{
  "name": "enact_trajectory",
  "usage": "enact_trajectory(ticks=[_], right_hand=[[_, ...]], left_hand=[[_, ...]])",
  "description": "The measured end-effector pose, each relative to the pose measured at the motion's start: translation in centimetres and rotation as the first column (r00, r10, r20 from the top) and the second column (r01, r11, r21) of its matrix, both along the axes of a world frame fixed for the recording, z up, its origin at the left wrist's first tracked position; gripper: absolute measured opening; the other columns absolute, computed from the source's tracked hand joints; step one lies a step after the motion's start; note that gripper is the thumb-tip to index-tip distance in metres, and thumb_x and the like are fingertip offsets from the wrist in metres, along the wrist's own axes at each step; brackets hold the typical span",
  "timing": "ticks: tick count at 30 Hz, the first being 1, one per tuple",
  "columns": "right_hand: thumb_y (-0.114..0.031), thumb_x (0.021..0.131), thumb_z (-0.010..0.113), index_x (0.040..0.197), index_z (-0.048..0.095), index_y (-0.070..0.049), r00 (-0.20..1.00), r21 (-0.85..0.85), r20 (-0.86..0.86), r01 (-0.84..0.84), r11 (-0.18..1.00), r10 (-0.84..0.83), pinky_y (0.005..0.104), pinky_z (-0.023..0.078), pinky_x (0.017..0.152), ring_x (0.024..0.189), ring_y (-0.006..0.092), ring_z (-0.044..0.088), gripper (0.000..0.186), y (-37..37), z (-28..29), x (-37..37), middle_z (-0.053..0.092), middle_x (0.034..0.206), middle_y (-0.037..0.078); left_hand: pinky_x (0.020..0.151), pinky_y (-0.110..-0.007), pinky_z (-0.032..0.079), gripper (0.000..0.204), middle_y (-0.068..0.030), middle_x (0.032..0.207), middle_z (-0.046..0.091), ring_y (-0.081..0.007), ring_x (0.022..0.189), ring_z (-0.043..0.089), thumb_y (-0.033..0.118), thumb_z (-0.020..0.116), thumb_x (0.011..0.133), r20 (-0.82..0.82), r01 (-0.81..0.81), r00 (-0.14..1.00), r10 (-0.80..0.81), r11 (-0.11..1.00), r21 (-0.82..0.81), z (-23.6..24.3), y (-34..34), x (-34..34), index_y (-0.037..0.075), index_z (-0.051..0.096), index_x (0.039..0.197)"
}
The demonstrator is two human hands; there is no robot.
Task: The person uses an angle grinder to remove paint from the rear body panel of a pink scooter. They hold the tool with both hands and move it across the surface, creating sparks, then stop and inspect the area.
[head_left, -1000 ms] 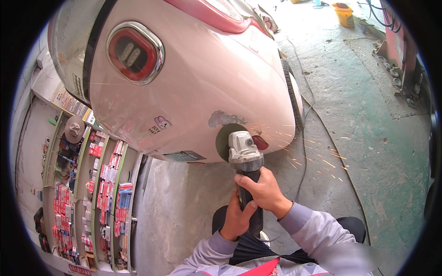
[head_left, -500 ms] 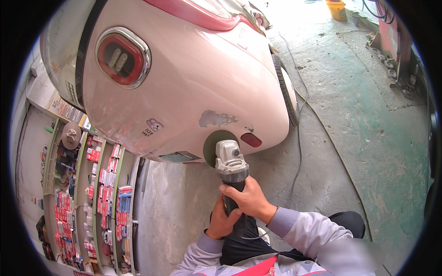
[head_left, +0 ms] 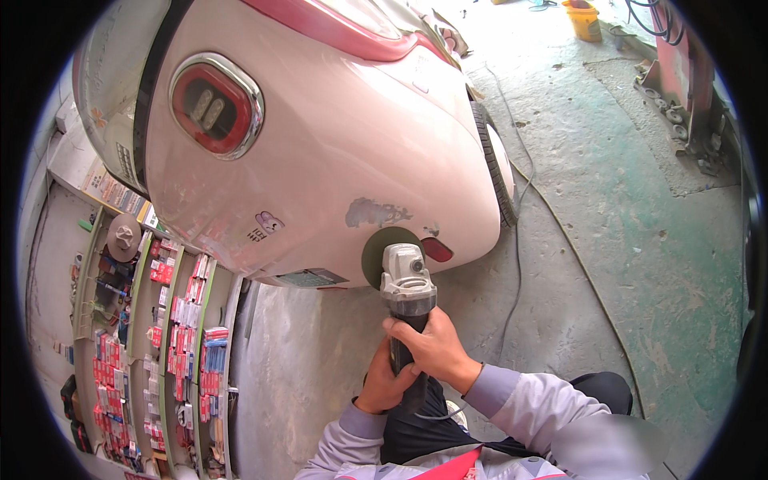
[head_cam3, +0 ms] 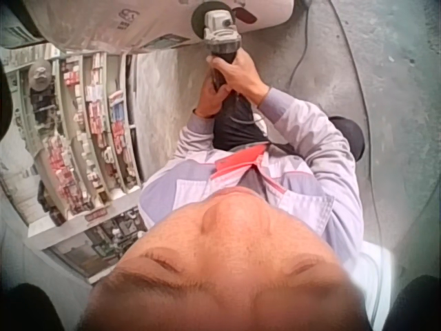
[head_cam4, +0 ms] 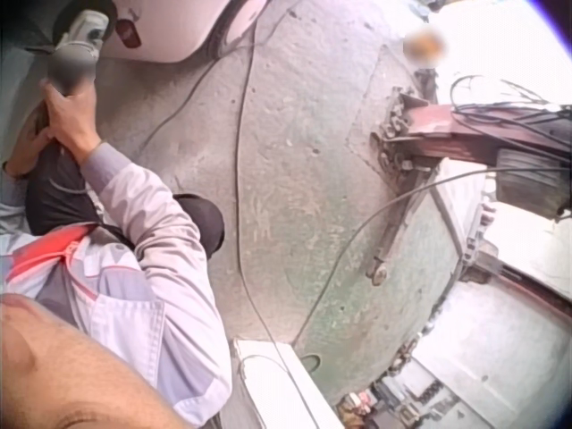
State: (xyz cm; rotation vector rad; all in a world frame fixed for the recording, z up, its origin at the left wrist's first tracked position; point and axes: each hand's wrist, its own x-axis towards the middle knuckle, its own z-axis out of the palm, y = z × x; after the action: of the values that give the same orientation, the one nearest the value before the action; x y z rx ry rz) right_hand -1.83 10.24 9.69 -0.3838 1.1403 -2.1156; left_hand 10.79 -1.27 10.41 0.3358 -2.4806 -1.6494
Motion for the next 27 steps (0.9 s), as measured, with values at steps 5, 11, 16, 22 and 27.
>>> enact_trajectory(ticks=[5,11,16,22,27], right_hand=[[-0.034,0.090,0.079,0.121,0.064,0.004,1.000,0.066,-0.021,0.019,0.998,-0.017,0.0372,0.055,0.085,0.092,0.0236,0.068,0.051,0.3,0.2,-0.4,0.072,0.104,0.015],[-0.036,0.091,0.079,0.120,0.063,0.005,0.999,0.105,-0.026,0.046,0.993,-0.044,0.0378,0.055,0.083,0.091,0.0239,0.068,0.053,0.9,0.9,-0.7,0.072,0.102,0.016],[-0.038,0.091,0.079,0.118,0.063,0.007,0.998,0.144,-0.040,0.061,0.988,-0.056,0.0381,0.056,0.082,0.088,0.0242,0.068,0.054,1.8,1.3,-0.9,0.071,0.100,0.017],[-0.038,0.091,0.078,0.116,0.063,0.007,0.996,0.174,-0.066,0.071,0.982,-0.061,0.0377,0.055,0.082,0.087,0.0231,0.067,0.054,2.5,1.1,-1.2,0.071,0.098,0.016],[-0.037,0.091,0.078,0.114,0.064,0.007,0.996,0.176,-0.060,0.080,0.981,-0.071,0.0377,0.055,0.081,0.087,0.0225,0.067,0.052,3.0,1.4,-1.3,0.071,0.096,0.015]], left_hand=[[0.104,-0.036,0.050,0.070,-0.0121,0.135,0.062,-0.0205,0.122,0.062,0.029,0.074,0.098,0.065,-0.019,0.998,0.015,0.997,0.071,0.2,0.5,-0.3,-0.002,0.041,0.152],[0.097,-0.034,0.053,0.065,-0.0116,0.127,0.065,-0.0183,0.114,0.065,0.028,0.073,0.098,0.125,-0.069,0.991,0.047,0.982,0.178,-0.2,0.8,-0.4,-0.002,0.044,0.148],[0.096,-0.033,0.053,0.064,-0.0111,0.126,0.065,-0.0171,0.112,0.065,0.029,0.073,0.099,0.114,-0.053,0.993,0.027,0.972,0.231,-0.2,1.6,-0.5,-0.002,0.044,0.147],[0.093,-0.034,0.054,0.057,-0.0101,0.122,0.066,-0.0174,0.107,0.066,0.025,0.071,0.101,0.134,-0.088,0.990,0.050,0.951,0.297,-1.0,2.7,-0.7,-0.003,0.046,0.143],[0.089,-0.033,0.055,0.051,-0.0109,0.118,0.068,-0.0172,0.103,0.068,0.022,0.069,0.102,0.128,-0.081,0.991,0.035,0.924,0.373,-1.1,3.3,-0.8,-0.003,0.046,0.141]])
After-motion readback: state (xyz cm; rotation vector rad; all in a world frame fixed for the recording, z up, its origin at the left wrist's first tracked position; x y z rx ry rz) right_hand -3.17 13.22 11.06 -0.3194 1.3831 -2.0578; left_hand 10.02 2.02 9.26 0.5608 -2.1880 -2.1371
